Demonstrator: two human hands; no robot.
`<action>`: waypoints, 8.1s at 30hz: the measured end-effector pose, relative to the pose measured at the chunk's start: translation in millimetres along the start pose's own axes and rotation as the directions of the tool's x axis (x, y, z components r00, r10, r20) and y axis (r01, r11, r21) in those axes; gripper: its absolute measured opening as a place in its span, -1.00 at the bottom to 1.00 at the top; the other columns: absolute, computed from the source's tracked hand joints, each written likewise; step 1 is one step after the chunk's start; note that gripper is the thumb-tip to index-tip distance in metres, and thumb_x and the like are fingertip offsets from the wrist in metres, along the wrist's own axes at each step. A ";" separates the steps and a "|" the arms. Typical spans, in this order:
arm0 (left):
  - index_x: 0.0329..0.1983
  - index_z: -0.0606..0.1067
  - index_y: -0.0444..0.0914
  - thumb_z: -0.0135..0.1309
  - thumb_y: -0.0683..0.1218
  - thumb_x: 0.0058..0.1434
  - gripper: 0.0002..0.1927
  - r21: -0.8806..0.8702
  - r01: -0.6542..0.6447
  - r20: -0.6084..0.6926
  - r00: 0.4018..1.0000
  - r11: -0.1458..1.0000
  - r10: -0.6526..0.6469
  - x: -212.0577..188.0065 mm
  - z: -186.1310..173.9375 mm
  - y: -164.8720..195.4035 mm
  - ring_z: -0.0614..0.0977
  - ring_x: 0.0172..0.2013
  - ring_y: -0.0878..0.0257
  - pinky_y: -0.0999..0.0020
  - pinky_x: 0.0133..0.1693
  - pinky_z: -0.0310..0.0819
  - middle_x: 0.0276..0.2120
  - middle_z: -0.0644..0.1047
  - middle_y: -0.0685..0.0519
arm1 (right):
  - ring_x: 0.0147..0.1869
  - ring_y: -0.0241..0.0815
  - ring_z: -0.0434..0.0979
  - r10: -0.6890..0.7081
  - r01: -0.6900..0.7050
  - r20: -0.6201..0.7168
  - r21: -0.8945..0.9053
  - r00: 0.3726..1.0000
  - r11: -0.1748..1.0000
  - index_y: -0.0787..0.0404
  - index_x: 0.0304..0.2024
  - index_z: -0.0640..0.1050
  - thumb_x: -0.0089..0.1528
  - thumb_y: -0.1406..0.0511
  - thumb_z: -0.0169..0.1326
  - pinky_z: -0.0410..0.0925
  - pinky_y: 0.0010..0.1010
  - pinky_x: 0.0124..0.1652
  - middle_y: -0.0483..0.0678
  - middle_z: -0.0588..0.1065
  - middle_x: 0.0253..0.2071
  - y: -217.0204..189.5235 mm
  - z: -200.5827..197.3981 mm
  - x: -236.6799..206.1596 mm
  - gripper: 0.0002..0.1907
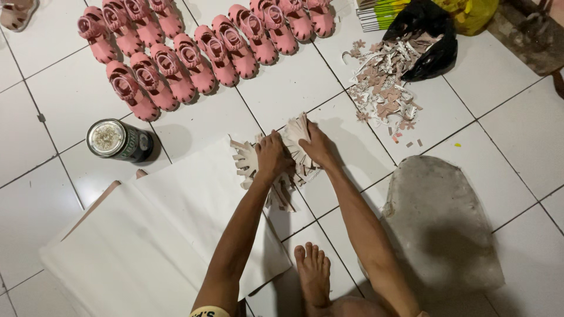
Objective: The person sits on the floor and prepares shoe parts by arranging foam pieces and applying glue from a can onto a white sheet. They handle pink shoe uppers and foam scraps, using scissors to trim material.
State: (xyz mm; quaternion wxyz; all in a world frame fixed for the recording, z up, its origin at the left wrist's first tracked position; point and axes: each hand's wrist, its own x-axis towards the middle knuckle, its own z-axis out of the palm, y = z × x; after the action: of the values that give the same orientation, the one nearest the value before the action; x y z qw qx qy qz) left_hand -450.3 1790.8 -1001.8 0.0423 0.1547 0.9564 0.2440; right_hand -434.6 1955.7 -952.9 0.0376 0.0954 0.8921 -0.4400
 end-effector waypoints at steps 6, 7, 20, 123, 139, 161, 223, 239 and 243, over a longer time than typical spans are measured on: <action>0.07 0.45 -0.19 0.37 0.00 -0.04 -0.40 0.044 0.025 0.042 0.999 0.999 -0.027 4.2 6.0 -6.2 0.38 0.19 -0.18 -0.23 0.16 0.16 0.07 0.44 -0.17 | 0.07 -0.11 0.54 0.416 -0.221 -0.041 0.798 0.908 0.561 0.29 0.19 0.44 0.23 0.31 0.12 0.43 -0.25 0.06 0.03 0.53 0.04 39.2 -19.5 -4.7 -0.52; 0.08 0.45 -0.20 0.36 0.00 -0.02 -0.41 0.045 0.042 0.040 0.998 0.998 -0.043 4.2 7.5 -6.5 0.39 0.18 -0.17 -0.26 0.15 0.16 0.06 0.45 -0.16 | 0.11 -0.15 0.51 0.412 -0.219 -0.055 0.780 0.910 0.586 0.29 0.21 0.42 0.21 0.31 0.13 0.38 -0.30 0.09 0.01 0.51 0.07 45.2 -19.6 -4.7 -0.50; -0.10 0.39 -0.32 0.07 -0.13 0.37 -0.83 -0.827 0.100 -0.041 0.971 0.554 -0.235 -0.1 -23.4 13.0 0.66 -0.39 0.30 0.41 -0.39 0.60 -0.37 0.64 -0.04 | 0.08 0.05 0.53 0.213 -0.171 0.103 0.928 0.972 0.332 0.59 0.17 0.30 0.30 0.31 0.03 0.49 -0.16 0.12 0.31 0.41 0.10 56.3 -34.7 -23.9 -0.49; -0.06 0.56 -0.37 0.15 -0.32 0.12 -0.72 -0.450 0.050 -0.130 0.984 0.892 -0.121 -17.4 -8.9 -23.0 0.72 -0.21 -0.01 0.18 -0.15 0.66 -0.15 0.65 -0.15 | 0.41 0.08 0.44 0.386 -0.286 0.077 0.805 0.919 0.520 0.63 0.25 0.45 0.18 0.04 0.36 0.26 -0.26 0.31 0.37 0.47 0.26 0.8 23.6 0.5 -0.13; 0.24 0.44 -0.41 0.17 -0.07 0.36 -0.53 -0.296 -0.180 -0.327 0.942 0.938 0.078 -14.4 -32.6 -37.3 0.60 0.08 -0.11 0.09 0.09 0.49 0.11 0.56 -0.30 | -0.13 -0.24 0.54 0.182 -0.028 -0.146 0.700 0.972 0.713 0.34 0.00 0.54 0.19 0.20 0.30 0.41 -0.40 -0.09 -0.01 0.58 -0.15 -2.2 15.5 -2.8 -0.56; 0.06 0.55 -0.28 -0.05 0.06 0.42 -0.63 -0.867 0.287 0.268 0.958 0.407 -0.103 -12.0 -24.2 3.5 0.71 -0.12 0.22 0.24 -0.18 0.73 -0.09 0.63 -0.04 | 0.00 -0.18 0.56 0.280 -0.114 -0.086 0.770 0.956 0.627 0.41 0.10 0.41 0.14 -0.06 0.30 0.45 -0.41 0.01 0.03 0.54 -0.08 40.6 0.1 -32.2 -0.22; 0.15 0.47 -0.25 0.10 -0.03 0.35 -0.65 -0.355 -0.145 0.017 0.987 0.924 0.161 -28.6 -30.0 -65.4 0.39 0.30 -0.15 -0.02 0.32 0.30 0.36 0.33 -0.12 | 0.05 0.17 0.51 0.342 -0.368 0.223 0.084 0.913 0.926 0.41 0.30 0.27 0.11 0.00 0.33 0.42 -0.10 0.04 0.33 0.47 0.09 58.8 39.3 -100.6 -0.08; -0.05 0.51 -0.29 0.35 -0.05 0.05 -0.56 -0.163 0.073 0.093 0.994 0.984 -0.058 -42.3 -24.9 -51.2 0.56 0.01 -0.13 0.01 0.13 0.40 -0.10 0.59 -0.15 | 0.18 -0.06 0.55 0.293 -0.252 0.187 0.946 0.938 0.204 0.35 0.29 0.34 0.17 0.18 0.27 0.46 -0.22 0.13 0.09 0.48 0.18 42.0 43.3 -85.8 -0.27; -0.15 0.57 -0.27 0.26 -0.22 0.02 -0.71 -0.184 -0.263 -0.196 0.954 0.947 0.227 -50.0 -27.9 -53.1 0.67 -0.08 0.04 0.09 -0.03 0.55 -0.18 0.65 -0.07 | 0.17 -0.06 0.56 0.301 -0.312 0.234 0.918 0.925 0.245 0.38 0.29 0.35 0.17 0.19 0.27 0.45 -0.22 0.14 0.10 0.50 0.17 41.8 56.5 -81.3 -0.27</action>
State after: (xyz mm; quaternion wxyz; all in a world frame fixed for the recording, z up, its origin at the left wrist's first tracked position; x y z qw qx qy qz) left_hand -421.8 1718.0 -1002.6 -0.0554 0.2457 0.8989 0.3584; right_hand -347.5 1924.6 -1007.6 0.0637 0.2684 0.4287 -0.8603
